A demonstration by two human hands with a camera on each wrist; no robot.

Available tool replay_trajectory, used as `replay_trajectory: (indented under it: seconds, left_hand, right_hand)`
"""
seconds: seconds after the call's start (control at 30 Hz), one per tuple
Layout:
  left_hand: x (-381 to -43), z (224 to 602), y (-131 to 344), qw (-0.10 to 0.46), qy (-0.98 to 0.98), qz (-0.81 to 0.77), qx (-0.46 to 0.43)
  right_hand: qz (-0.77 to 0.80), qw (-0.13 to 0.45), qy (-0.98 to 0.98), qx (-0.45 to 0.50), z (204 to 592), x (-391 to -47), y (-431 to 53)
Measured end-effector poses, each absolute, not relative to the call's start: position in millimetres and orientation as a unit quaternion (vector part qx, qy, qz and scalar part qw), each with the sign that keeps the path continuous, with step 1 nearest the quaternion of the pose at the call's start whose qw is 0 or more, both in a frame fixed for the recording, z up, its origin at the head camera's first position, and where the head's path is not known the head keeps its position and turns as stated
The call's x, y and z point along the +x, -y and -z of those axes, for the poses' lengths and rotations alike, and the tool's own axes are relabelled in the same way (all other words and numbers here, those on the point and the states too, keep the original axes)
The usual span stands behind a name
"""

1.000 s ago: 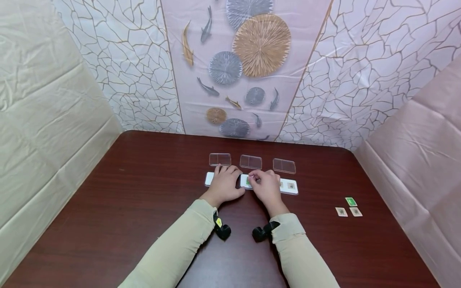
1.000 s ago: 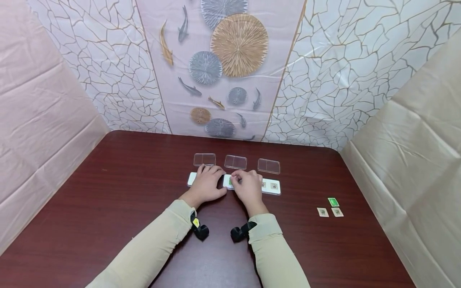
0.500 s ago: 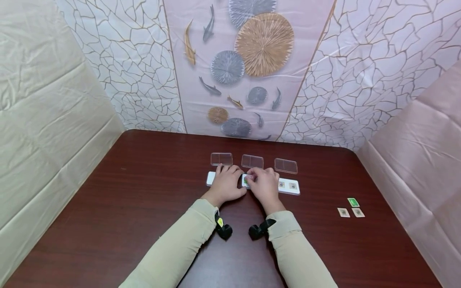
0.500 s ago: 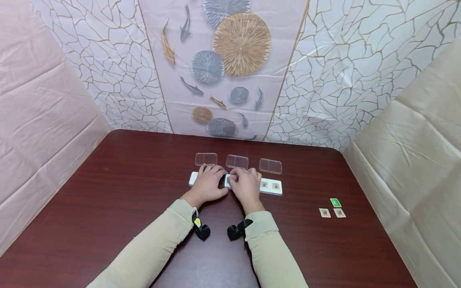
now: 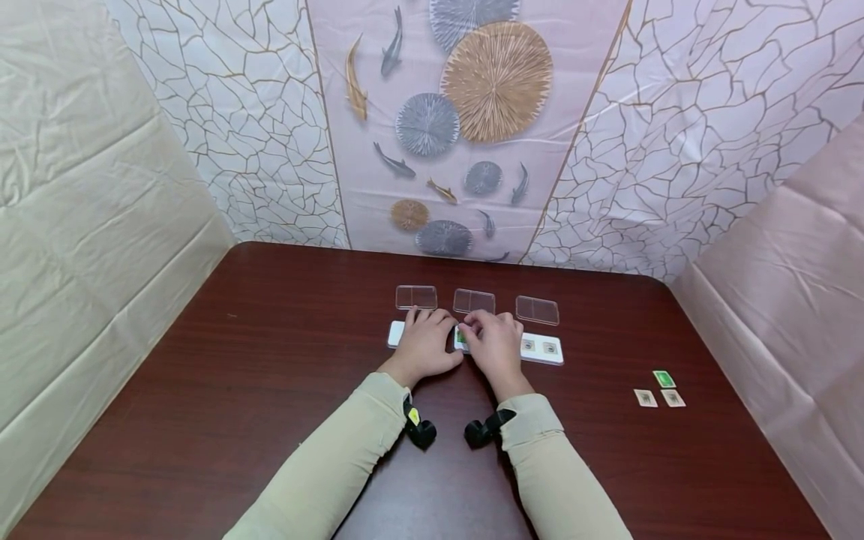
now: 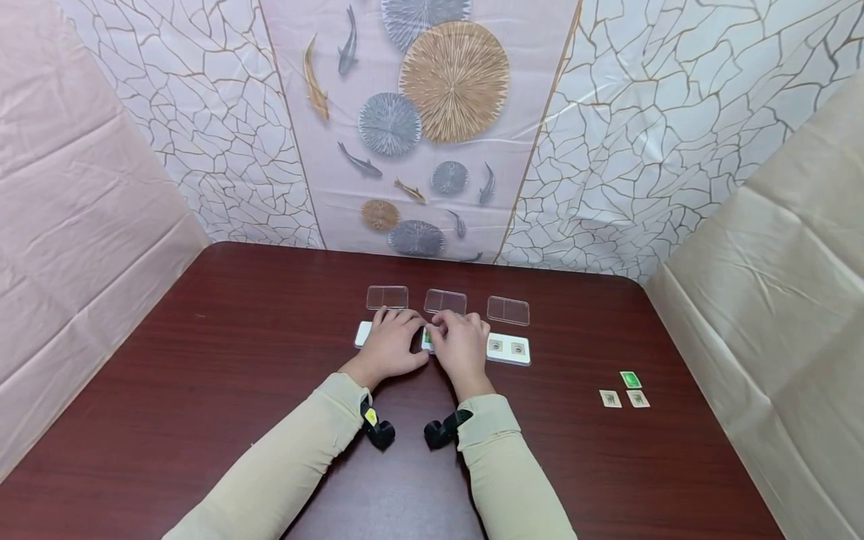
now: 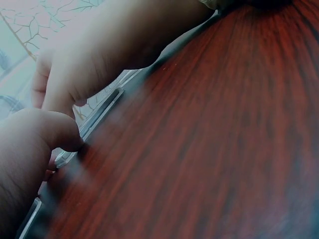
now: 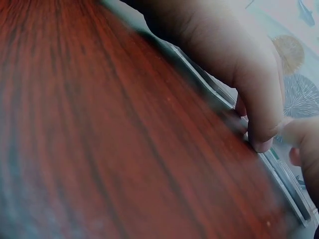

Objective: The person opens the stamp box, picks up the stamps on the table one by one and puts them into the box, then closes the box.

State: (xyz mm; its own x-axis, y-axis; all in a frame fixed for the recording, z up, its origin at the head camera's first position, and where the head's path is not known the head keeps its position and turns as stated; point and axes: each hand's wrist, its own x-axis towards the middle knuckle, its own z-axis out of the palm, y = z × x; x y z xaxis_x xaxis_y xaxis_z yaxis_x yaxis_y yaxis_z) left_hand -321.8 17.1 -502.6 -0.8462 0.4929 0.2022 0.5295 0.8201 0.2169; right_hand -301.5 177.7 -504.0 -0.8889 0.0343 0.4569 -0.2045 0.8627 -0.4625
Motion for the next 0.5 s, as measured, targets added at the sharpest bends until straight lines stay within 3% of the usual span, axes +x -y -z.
replay_trajectory:
  seconds: [0.23, 0.5]
  left_hand:
    - [-322, 502, -18, 0.065, 0.951, 0.132, -0.27]
    - [-321, 502, -17, 0.062, 0.95, 0.14, -0.273]
  right_hand:
    - [-0.281, 0.299, 0.91, 0.055, 500, -295, -197]
    - [-0.261, 0.346, 0.9, 0.043, 499, -278, -254]
